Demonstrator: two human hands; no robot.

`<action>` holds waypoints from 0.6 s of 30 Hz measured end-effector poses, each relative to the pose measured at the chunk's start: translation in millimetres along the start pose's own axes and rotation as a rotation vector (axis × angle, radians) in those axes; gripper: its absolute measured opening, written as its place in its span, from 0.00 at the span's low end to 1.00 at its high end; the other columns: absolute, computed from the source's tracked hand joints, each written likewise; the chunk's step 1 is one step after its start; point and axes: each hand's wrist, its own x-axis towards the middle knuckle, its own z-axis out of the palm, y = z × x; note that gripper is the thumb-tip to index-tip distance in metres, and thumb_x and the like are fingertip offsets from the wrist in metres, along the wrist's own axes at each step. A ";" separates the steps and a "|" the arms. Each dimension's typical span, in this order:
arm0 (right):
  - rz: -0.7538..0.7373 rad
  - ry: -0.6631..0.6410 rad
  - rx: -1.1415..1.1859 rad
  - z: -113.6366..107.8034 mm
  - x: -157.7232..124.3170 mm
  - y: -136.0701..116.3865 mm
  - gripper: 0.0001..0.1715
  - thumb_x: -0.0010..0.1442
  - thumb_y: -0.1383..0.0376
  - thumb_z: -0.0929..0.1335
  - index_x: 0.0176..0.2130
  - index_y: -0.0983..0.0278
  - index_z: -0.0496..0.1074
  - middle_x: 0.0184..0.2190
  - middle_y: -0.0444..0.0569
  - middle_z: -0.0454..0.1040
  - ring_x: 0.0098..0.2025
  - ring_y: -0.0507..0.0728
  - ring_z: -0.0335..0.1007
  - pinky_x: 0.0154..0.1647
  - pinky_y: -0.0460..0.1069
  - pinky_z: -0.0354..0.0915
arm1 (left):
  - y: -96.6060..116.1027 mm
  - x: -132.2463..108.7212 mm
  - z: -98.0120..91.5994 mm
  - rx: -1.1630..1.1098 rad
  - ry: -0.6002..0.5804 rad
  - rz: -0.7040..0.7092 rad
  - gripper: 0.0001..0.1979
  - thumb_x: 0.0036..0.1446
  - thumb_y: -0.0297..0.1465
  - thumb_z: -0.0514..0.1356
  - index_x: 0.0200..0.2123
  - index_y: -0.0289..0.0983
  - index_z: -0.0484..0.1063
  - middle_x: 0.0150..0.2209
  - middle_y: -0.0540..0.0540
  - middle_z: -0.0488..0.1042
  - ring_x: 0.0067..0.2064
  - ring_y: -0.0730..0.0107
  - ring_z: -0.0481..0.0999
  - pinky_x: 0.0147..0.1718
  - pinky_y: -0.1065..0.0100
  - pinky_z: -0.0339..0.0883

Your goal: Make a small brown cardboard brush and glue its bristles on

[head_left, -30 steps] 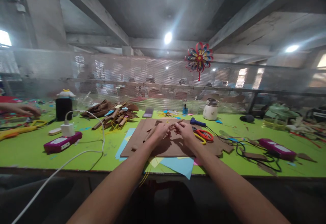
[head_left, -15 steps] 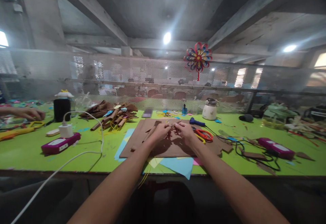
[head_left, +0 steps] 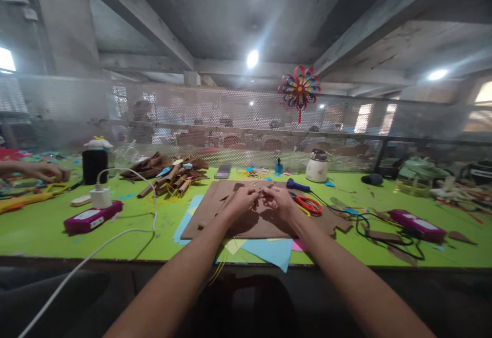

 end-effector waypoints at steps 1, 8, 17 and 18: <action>-0.007 0.005 -0.005 0.3 -0.2 -0.1 0.13 0.42 0.62 0.75 0.24 0.67 0.70 0.20 0.46 0.72 0.21 0.49 0.64 0.22 0.44 0.59 | -1.2 0.5 0.1 0.010 -0.001 0.004 0.13 0.52 0.33 0.50 0.18 0.36 0.64 0.18 0.49 0.65 0.22 0.72 0.64 0.23 0.72 0.57; 0.002 0.034 -0.029 3.1 -4.2 -4.6 0.16 0.44 0.57 0.73 0.24 0.67 0.71 0.22 0.48 0.73 0.22 0.51 0.66 0.25 0.47 0.62 | 7.9 -4.3 -0.6 -0.048 -0.031 0.037 0.13 0.54 0.33 0.49 0.20 0.36 0.63 0.18 0.49 0.64 0.22 0.73 0.63 0.23 0.72 0.57; -0.018 0.046 -0.013 -0.1 -1.5 1.2 0.17 0.40 0.59 0.76 0.22 0.69 0.70 0.20 0.47 0.71 0.20 0.49 0.63 0.22 0.45 0.60 | 9.7 -5.7 0.6 -0.039 -0.052 0.054 0.13 0.55 0.32 0.48 0.20 0.36 0.62 0.19 0.49 0.64 0.22 0.73 0.63 0.23 0.71 0.56; -0.012 0.030 -0.013 -0.2 -1.7 1.1 0.16 0.41 0.59 0.76 0.22 0.68 0.70 0.20 0.47 0.71 0.20 0.49 0.63 0.22 0.45 0.60 | 9.2 -5.7 0.8 -0.038 -0.042 0.047 0.13 0.55 0.33 0.49 0.20 0.37 0.62 0.19 0.50 0.64 0.22 0.73 0.63 0.23 0.71 0.56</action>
